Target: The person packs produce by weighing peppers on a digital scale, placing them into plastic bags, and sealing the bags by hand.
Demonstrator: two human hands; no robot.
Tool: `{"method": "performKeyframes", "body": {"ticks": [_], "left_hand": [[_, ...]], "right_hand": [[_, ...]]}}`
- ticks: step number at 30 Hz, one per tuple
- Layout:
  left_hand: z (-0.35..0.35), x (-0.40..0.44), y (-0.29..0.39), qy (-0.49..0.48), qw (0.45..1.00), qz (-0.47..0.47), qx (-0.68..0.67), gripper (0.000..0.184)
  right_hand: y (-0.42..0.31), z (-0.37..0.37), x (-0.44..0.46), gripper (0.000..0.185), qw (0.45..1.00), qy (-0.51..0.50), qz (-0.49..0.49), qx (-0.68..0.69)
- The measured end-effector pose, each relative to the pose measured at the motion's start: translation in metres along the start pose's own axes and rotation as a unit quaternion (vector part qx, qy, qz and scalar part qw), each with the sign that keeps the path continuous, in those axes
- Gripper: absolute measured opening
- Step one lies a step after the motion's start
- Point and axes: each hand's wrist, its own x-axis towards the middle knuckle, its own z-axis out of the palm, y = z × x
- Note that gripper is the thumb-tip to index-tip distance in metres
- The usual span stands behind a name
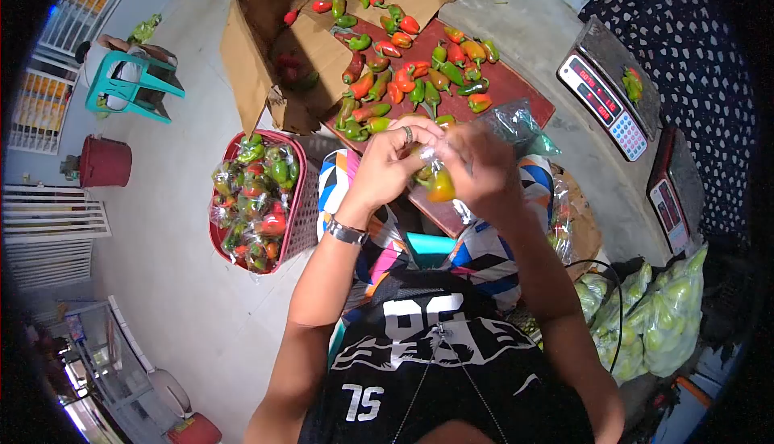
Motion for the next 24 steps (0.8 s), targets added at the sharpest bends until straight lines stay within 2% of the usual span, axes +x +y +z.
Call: {"method": "performKeyframes", "body": {"ticks": [1,2,4,5,7,8,11,12,13,15,17,18,19,20,21,22,23,24], "left_hand": [[-0.005,-0.001,-0.001,-0.019,0.999,-0.016,-0.020,0.011],[-0.009,-0.003,-0.003,-0.038,0.998,-0.031,-0.041,0.011],[-0.013,-0.006,-0.002,-0.062,0.996,-0.050,-0.048,0.010],[-0.012,-0.006,-0.004,-0.047,0.998,-0.043,-0.009,0.011],[-0.008,-0.010,-0.002,-0.014,0.997,-0.027,0.069,0.012],[0.001,-0.015,0.001,0.054,0.995,-0.022,0.082,0.015],[0.009,-0.019,0.002,0.082,0.978,0.109,0.156,0.017],[0.011,-0.020,-0.004,0.098,0.970,0.139,0.173,0.016],[0.010,-0.021,-0.008,0.094,0.969,0.142,0.181,0.015],[0.009,-0.021,-0.014,0.085,0.965,0.148,0.199,0.013],[0.013,-0.022,-0.019,0.102,0.971,0.044,0.212,0.012],[0.016,-0.021,-0.022,0.114,0.969,-0.007,0.217,0.012],[0.021,-0.022,-0.027,0.143,0.967,-0.042,0.207,0.012],[0.028,-0.022,-0.034,0.170,0.962,-0.077,0.197,0.012],[0.035,-0.021,-0.043,0.199,0.956,-0.112,0.186,0.013],[0.041,-0.023,-0.055,0.213,0.954,-0.076,0.197,0.011],[0.044,-0.028,-0.065,0.214,0.965,-0.126,0.081,0.010],[0.045,-0.031,-0.070,0.216,0.961,-0.171,-0.037,0.010]], "right_hand": [[-0.003,-0.001,0.002,0.026,0.992,0.056,-0.111,-0.032],[-0.007,-0.009,0.002,0.028,0.992,-0.012,-0.119,-0.030],[0.007,-0.012,-0.006,0.026,0.989,-0.053,-0.131,-0.032],[0.014,-0.012,-0.007,0.025,0.987,-0.072,-0.140,-0.035],[0.021,-0.004,-0.009,0.019,0.993,-0.047,-0.105,-0.036],[0.021,-0.001,-0.009,0.017,0.995,-0.034,-0.086,-0.035],[0.015,0.005,-0.008,0.017,0.992,-0.072,0.095,0.051],[0.025,0.004,-0.006,0.017,0.963,-0.141,0.167,0.157],[0.042,0.001,-0.001,0.018,0.914,-0.206,0.235,0.259],[0.055,0.002,-0.001,0.017,0.833,-0.253,0.310,0.382],[0.054,0.005,-0.007,0.015,0.805,-0.228,0.336,0.432],[0.044,0.011,-0.012,0.011,0.891,-0.142,0.263,0.341],[0.026,0.024,-0.024,0.007,0.951,-0.053,0.183,0.243],[0.016,0.034,-0.029,0.005,0.985,0.039,0.098,0.139],[0.016,0.040,-0.028,0.008,0.993,0.067,0.058,0.081],[0.019,0.049,-0.031,0.014,0.995,0.095,0.020,0.023],[0.024,0.059,-0.037,0.019,0.992,0.121,-0.015,-0.033],[0.030,0.065,-0.040,0.028,0.996,0.092,0.003,-0.001]]}}
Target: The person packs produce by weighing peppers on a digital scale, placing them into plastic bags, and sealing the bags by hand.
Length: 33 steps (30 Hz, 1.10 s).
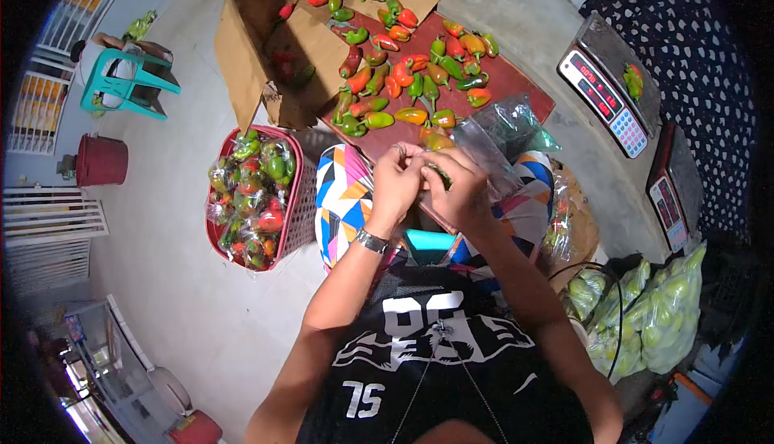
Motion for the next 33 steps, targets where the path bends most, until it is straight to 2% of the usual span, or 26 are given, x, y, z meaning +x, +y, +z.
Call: {"method": "performKeyframes", "body": {"ticks": [1,2,4,9,13,16,19,25,28,31,32,33], "left_hand": [[-0.001,0.000,-0.006,-0.016,0.992,-0.067,-0.104,0.011],[-0.006,0.000,-0.012,-0.046,0.981,-0.092,-0.162,0.011],[-0.005,-0.009,-0.010,-0.029,0.976,-0.113,-0.186,0.010],[-0.010,-0.014,-0.006,-0.032,0.976,-0.106,-0.190,0.011],[-0.019,-0.016,-0.015,-0.064,0.995,-0.046,-0.060,0.013],[-0.018,-0.019,-0.016,-0.042,0.999,-0.002,0.003,0.015],[-0.025,-0.020,-0.013,-0.038,0.974,0.130,0.183,0.018],[-0.035,-0.020,0.003,-0.091,0.939,0.222,0.246,0.018],[-0.045,-0.014,0.005,-0.170,0.950,0.165,0.203,0.012],[-0.045,-0.015,-0.004,-0.185,0.982,-0.025,-0.005,0.008],[-0.047,-0.016,-0.006,-0.177,0.984,-0.038,-0.007,0.006],[-0.046,-0.019,-0.009,-0.153,0.987,-0.048,-0.008,0.007]], "right_hand": [[0.006,0.001,-0.003,0.027,1.000,-0.005,-0.013,-0.010],[0.011,0.002,-0.005,0.027,0.999,-0.008,-0.025,-0.021],[0.019,0.005,-0.015,0.030,0.999,-0.011,-0.017,-0.042],[0.024,0.016,-0.024,0.032,0.996,-0.007,0.076,0.044],[0.014,0.020,-0.028,0.026,0.964,0.004,0.196,0.181],[0.018,0.016,-0.026,0.021,0.976,-0.017,0.173,0.128],[0.021,0.011,-0.023,0.020,0.974,-0.043,0.173,0.137],[0.043,0.004,-0.016,0.023,0.932,-0.110,0.193,0.287],[0.055,0.011,-0.017,0.025,0.899,-0.122,0.216,0.360],[0.054,0.007,-0.011,0.026,0.830,-0.156,0.305,0.439],[0.051,0.004,-0.008,0.024,0.813,-0.171,0.318,0.457],[0.051,0.007,-0.010,0.023,0.843,-0.173,0.291,0.418]]}}
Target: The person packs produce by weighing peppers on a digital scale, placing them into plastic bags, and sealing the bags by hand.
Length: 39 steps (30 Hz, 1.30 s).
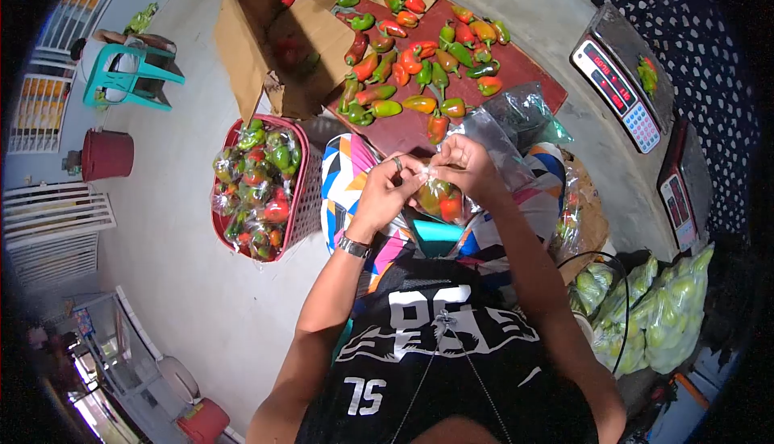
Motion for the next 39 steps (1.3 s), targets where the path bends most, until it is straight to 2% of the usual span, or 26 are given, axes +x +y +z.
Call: {"method": "performKeyframes", "body": {"ticks": [2,3,6,7,10,16,19,21,23,24,27,31,37,39], "left_hand": [[0.006,0.000,-0.007,0.044,0.999,-0.014,-0.008,0.008],[0.009,-0.001,-0.008,0.064,0.998,-0.015,0.007,0.010],[0.023,0.005,-0.012,0.163,0.972,0.131,0.105,0.010],[0.025,0.003,-0.009,0.170,0.973,0.110,0.113,0.011],[0.022,0.003,-0.006,0.149,0.951,0.159,0.221,0.013],[0.008,0.016,-0.023,0.077,0.959,0.188,0.196,0.011],[0.004,0.012,-0.021,-0.003,1.000,0.003,-0.011,0.007],[-0.002,0.010,-0.023,-0.024,0.993,-0.066,-0.100,0.006],[-0.003,0.012,-0.022,-0.024,0.975,-0.116,-0.188,0.008],[-0.001,0.012,-0.020,-0.006,0.969,-0.131,-0.211,0.008],[0.002,0.010,-0.020,0.043,0.947,-0.164,-0.272,0.009],[0.002,0.008,-0.025,0.050,0.934,-0.179,-0.304,0.010],[0.011,0.011,-0.016,0.102,0.934,-0.182,-0.290,0.009],[0.014,0.012,-0.022,0.117,0.942,-0.170,-0.266,0.008]], "right_hand": [[0.008,0.001,0.002,0.022,0.993,0.009,-0.054,-0.104],[0.009,0.006,0.003,0.019,0.993,0.021,-0.058,-0.097],[0.005,0.025,-0.009,0.018,0.980,0.111,-0.044,-0.160],[0.005,0.028,-0.012,0.018,0.971,0.125,-0.069,-0.191],[0.008,0.032,-0.014,0.018,0.944,0.159,-0.129,-0.259],[-0.001,0.026,-0.010,0.020,0.925,0.157,-0.130,-0.320],[-0.003,0.022,-0.011,0.019,0.944,0.133,-0.115,-0.278],[0.001,0.018,-0.010,0.017,0.963,0.109,-0.100,-0.227],[0.003,0.020,-0.005,0.015,0.954,0.118,-0.125,-0.246],[0.002,0.022,-0.004,0.013,0.949,0.123,-0.138,-0.256],[0.002,0.033,-0.009,0.015,0.847,0.144,-0.279,-0.428],[0.014,0.041,-0.016,0.022,0.828,0.175,-0.295,-0.444],[0.029,0.040,-0.016,0.015,0.795,0.188,-0.299,-0.494],[0.033,0.041,-0.016,0.014,0.807,0.204,-0.282,-0.477]]}}
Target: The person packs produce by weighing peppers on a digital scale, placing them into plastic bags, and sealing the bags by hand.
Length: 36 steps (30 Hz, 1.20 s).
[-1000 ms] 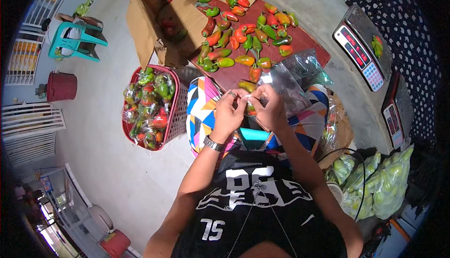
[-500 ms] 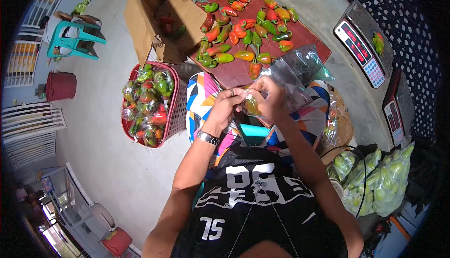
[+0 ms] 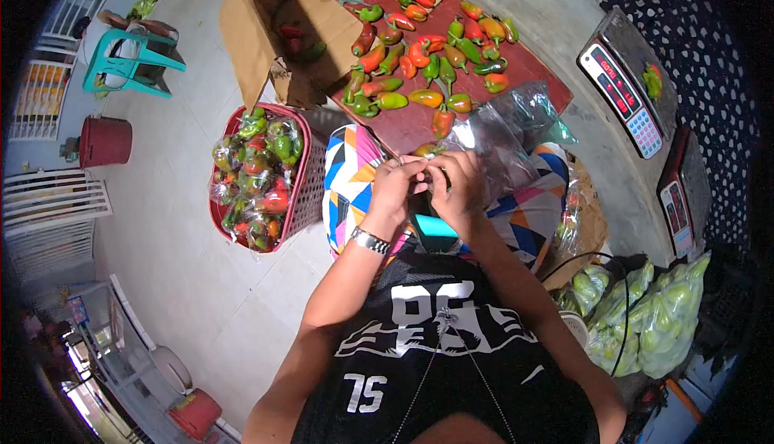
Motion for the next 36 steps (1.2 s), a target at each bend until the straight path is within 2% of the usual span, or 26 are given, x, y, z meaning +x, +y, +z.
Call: {"method": "performKeyframes", "body": {"ticks": [1,3,4,7,8,10,12,15,17,19,21,22,24,25,26,27,28,29,31,33,35,36], "left_hand": [[0.001,0.000,-0.004,0.017,0.995,0.063,0.080,0.008],[0.003,-0.001,-0.013,0.052,0.953,0.183,0.236,0.008],[-0.003,0.002,-0.013,0.026,0.938,0.195,0.287,0.013],[0.011,-0.016,-0.003,0.015,0.834,0.411,0.368,0.021],[0.008,-0.013,-0.005,-0.003,0.783,0.459,0.421,0.023],[0.005,-0.012,-0.011,0.010,0.783,0.448,0.430,0.023],[0.011,-0.010,-0.007,0.017,0.784,0.444,0.433,0.020],[0.017,-0.028,0.011,0.031,0.745,0.466,0.477,0.018],[0.017,-0.039,0.025,0.011,0.755,0.452,0.474,0.016],[0.002,-0.051,0.033,-0.014,0.770,0.445,0.457,0.015],[-0.032,-0.080,0.052,-0.008,0.828,0.367,0.425,0.019],[-0.056,-0.097,0.068,0.014,0.837,0.338,0.430,0.020],[-0.105,-0.138,0.107,0.083,0.906,0.229,0.347,0.020],[-0.139,-0.149,0.122,0.149,0.885,0.224,0.381,0.020],[-0.161,-0.161,0.136,0.216,0.887,0.222,0.343,0.024],[-0.163,-0.174,0.157,0.314,0.861,0.172,0.362,0.029],[-0.195,-0.172,0.161,0.411,0.772,0.202,0.441,0.034],[-0.256,-0.160,0.156,0.450,0.705,0.278,0.472,0.036],[-0.301,-0.146,0.154,0.530,0.638,0.236,0.506,0.037],[-0.407,-0.100,0.113,0.578,0.499,0.256,0.593,0.036],[-0.409,-0.075,0.082,0.555,0.608,0.168,0.542,0.034],[-0.414,-0.062,0.060,0.551,0.494,0.258,0.620,0.035]], "right_hand": [[0.001,0.002,-0.002,0.013,1.000,0.002,0.014,0.007],[0.007,0.007,-0.007,0.011,0.986,-0.014,0.137,0.099],[0.009,0.009,-0.008,0.010,0.970,-0.023,0.197,0.143],[-0.003,-0.007,-0.002,0.009,0.865,-0.113,0.376,0.311],[-0.007,-0.010,0.000,0.008,0.929,-0.114,0.269,0.228],[-0.012,-0.016,0.009,0.007,0.992,-0.106,0.037,0.053],[-0.014,-0.027,0.023,0.006,0.993,-0.096,0.029,0.054],[-0.019,-0.040,0.031,0.005,0.995,-0.084,0.039,0.048],[-0.014,-0.034,0.030,0.007,0.997,-0.047,0.012,0.061],[-0.023,-0.037,0.038,0.012,0.991,-0.051,0.106,0.072],[-0.020,-0.041,0.047,0.017,0.979,-0.065,0.178,0.076],[-0.008,-0.046,0.053,0.018,0.973,-0.074,0.207,0.075],[0.009,-0.055,0.057,0.020,0.958,-0.090,0.258,0.092],[0.019,-0.060,0.056,0.020,0.971,-0.079,0.217,0.063],[0.031,-0.064,0.054,0.019,0.981,-0.068,0.176,0.036],[0.045,-0.066,0.055,0.018,0.990,-0.056,0.130,0.008],[0.059,-0.068,0.054,0.017,0.977,-0.075,0.186,-0.073],[0.063,-0.070,0.059,0.016,0.981,-0.043,0.190,-0.016],[0.067,-0.072,0.075,0.015,0.975,0.023,0.196,0.102],[0.075,-0.069,0.080,0.017,0.985,0.013,0.163,0.060],[0.093,-0.061,0.074,0.017,0.993,-0.005,0.117,-0.004],[0.096,-0.059,0.068,0.018,0.993,-0.040,0.101,-0.045]]}}
